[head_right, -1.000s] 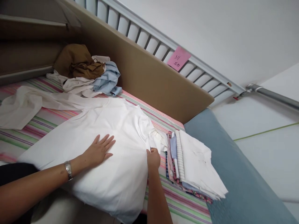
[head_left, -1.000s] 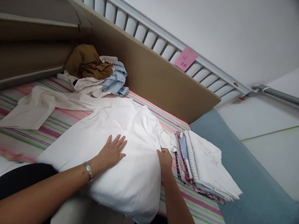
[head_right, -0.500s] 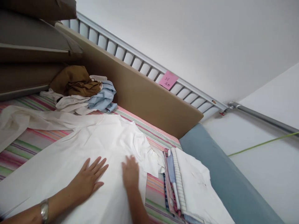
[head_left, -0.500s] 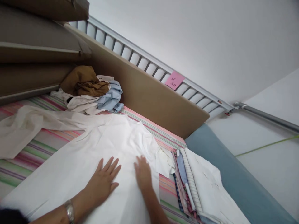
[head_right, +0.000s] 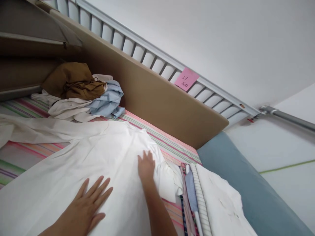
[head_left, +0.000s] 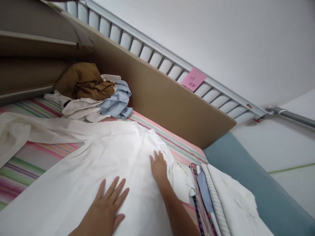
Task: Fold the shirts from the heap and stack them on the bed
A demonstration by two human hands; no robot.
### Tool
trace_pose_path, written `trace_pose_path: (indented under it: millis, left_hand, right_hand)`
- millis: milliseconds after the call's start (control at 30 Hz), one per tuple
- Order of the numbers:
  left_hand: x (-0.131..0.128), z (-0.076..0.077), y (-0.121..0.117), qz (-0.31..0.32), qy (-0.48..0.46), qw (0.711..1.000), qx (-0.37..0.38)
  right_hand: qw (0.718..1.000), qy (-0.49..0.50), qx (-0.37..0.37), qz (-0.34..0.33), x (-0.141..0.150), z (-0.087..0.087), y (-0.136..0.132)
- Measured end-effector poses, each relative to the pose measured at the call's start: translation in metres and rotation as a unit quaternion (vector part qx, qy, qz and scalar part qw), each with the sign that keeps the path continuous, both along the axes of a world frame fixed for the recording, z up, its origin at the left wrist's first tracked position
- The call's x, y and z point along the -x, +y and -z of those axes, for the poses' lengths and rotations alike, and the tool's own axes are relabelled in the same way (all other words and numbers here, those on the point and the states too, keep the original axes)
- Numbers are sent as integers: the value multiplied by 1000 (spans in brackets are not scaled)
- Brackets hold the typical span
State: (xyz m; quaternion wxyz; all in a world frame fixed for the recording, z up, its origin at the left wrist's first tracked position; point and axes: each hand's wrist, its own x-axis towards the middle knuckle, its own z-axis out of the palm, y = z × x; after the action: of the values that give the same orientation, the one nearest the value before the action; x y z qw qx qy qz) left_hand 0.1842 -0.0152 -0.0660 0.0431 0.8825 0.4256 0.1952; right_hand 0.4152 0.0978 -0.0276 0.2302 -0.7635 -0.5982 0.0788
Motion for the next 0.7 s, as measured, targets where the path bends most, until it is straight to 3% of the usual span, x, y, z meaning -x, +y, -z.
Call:
trace_pose_path:
  millis: [67, 133, 300, 367, 500, 600, 700]
  left_hand:
    - [1, -2, 1, 6, 1, 1000, -2]
    - [3, -5, 3, 14, 5, 1000, -6]
    - [5, -2, 5, 22, 13, 999, -33]
    - [4, 1, 7, 21, 13, 997, -69]
    - [6, -2, 9, -13, 19, 988, -155]
    - [6, -7, 9, -22, 10, 978, -206]
    - [-3, -2, 8, -62, -5, 977, -204]
  right_hand:
    - [993, 14, -1, -115, 9, 5, 1]
    - [987, 6, -1, -158, 10, 9, 10]
    - [994, -52, 72, 62, -26, -2, 65]
    - [992, -67, 80, 68, -27, -3, 74]
    - [985, -161, 54, 15, -10, 11, 64]
    - [977, -173, 103, 64, -8, 10, 72]
    - [970, -142, 158, 114, 3, -7, 92]
